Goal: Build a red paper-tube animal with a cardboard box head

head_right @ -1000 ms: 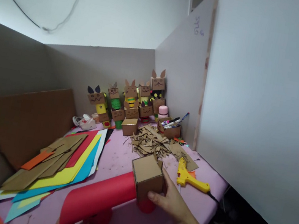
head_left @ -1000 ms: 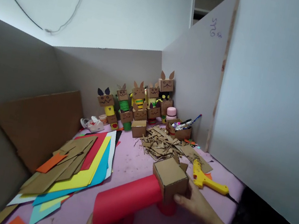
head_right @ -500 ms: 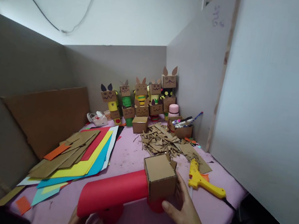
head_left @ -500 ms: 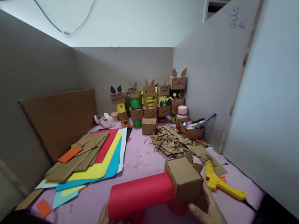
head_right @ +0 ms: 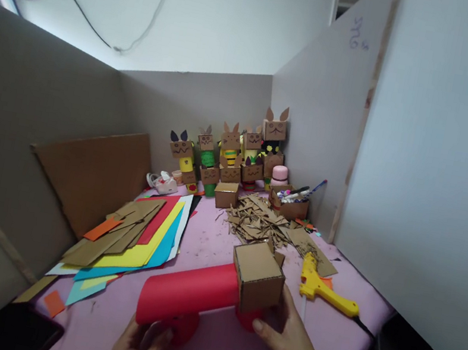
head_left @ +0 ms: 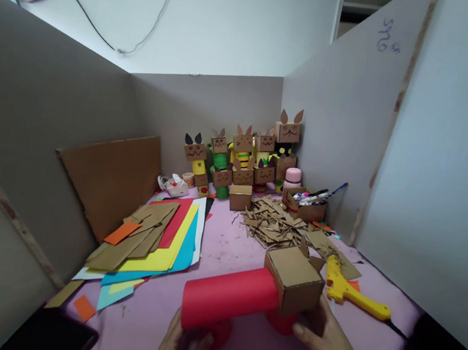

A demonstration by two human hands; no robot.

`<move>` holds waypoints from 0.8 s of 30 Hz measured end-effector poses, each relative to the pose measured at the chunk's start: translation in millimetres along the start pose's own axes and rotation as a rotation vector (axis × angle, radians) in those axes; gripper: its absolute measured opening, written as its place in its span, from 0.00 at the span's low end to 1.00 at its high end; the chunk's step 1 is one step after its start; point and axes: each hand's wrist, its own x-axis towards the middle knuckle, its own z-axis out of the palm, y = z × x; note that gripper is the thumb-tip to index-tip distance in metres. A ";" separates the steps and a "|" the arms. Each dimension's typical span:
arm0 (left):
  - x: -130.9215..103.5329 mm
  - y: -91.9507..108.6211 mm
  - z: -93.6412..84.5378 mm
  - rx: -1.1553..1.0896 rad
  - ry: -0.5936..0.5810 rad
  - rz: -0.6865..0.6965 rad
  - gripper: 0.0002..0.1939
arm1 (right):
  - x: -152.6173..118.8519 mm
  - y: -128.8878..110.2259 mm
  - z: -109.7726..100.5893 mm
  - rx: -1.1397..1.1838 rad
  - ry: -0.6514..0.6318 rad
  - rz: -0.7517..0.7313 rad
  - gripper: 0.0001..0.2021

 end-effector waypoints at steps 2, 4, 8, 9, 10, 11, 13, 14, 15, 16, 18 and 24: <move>-0.1 2.0 0.9 0.005 -0.002 0.003 0.26 | 0.2 0.3 0.8 0.009 0.005 0.001 0.46; -0.2 3.7 1.9 -0.002 -0.010 0.000 0.26 | 0.5 0.5 1.8 0.013 0.012 -0.001 0.46; -0.3 6.1 3.4 -0.013 -0.019 0.003 0.26 | 1.5 0.9 2.5 0.018 0.018 -0.017 0.46; -0.3 6.6 3.7 -0.018 -0.020 0.004 0.26 | 1.9 1.1 2.4 0.021 0.016 -0.019 0.46; -0.3 7.2 4.0 -0.026 -0.020 0.003 0.27 | 2.4 1.4 2.1 0.023 0.014 -0.022 0.47; -0.3 8.0 4.4 -0.034 -0.020 0.001 0.27 | 2.9 1.6 1.7 0.022 0.013 -0.027 0.47; -0.9 10.4 5.6 -0.044 -0.026 -0.002 0.26 | 3.7 2.0 1.0 0.013 0.006 -0.037 0.47; -1.4 12.0 6.4 -0.046 -0.028 0.004 0.26 | 4.0 2.3 0.7 0.013 0.004 -0.045 0.47; -2.0 13.8 7.2 -0.050 -0.029 0.016 0.25 | 4.1 2.6 0.5 0.019 0.003 -0.052 0.47; -2.6 15.6 8.1 -0.060 -0.030 0.026 0.25 | 4.1 3.1 0.4 0.028 0.003 -0.061 0.46; -3.2 18.4 9.6 -0.099 -0.022 0.026 0.29 | 3.9 4.1 0.3 0.040 0.006 -0.072 0.46; 1.3 17.1 13.0 -0.099 -0.019 -0.001 0.53 | 2.6 4.9 -0.3 -0.005 0.066 -0.042 0.46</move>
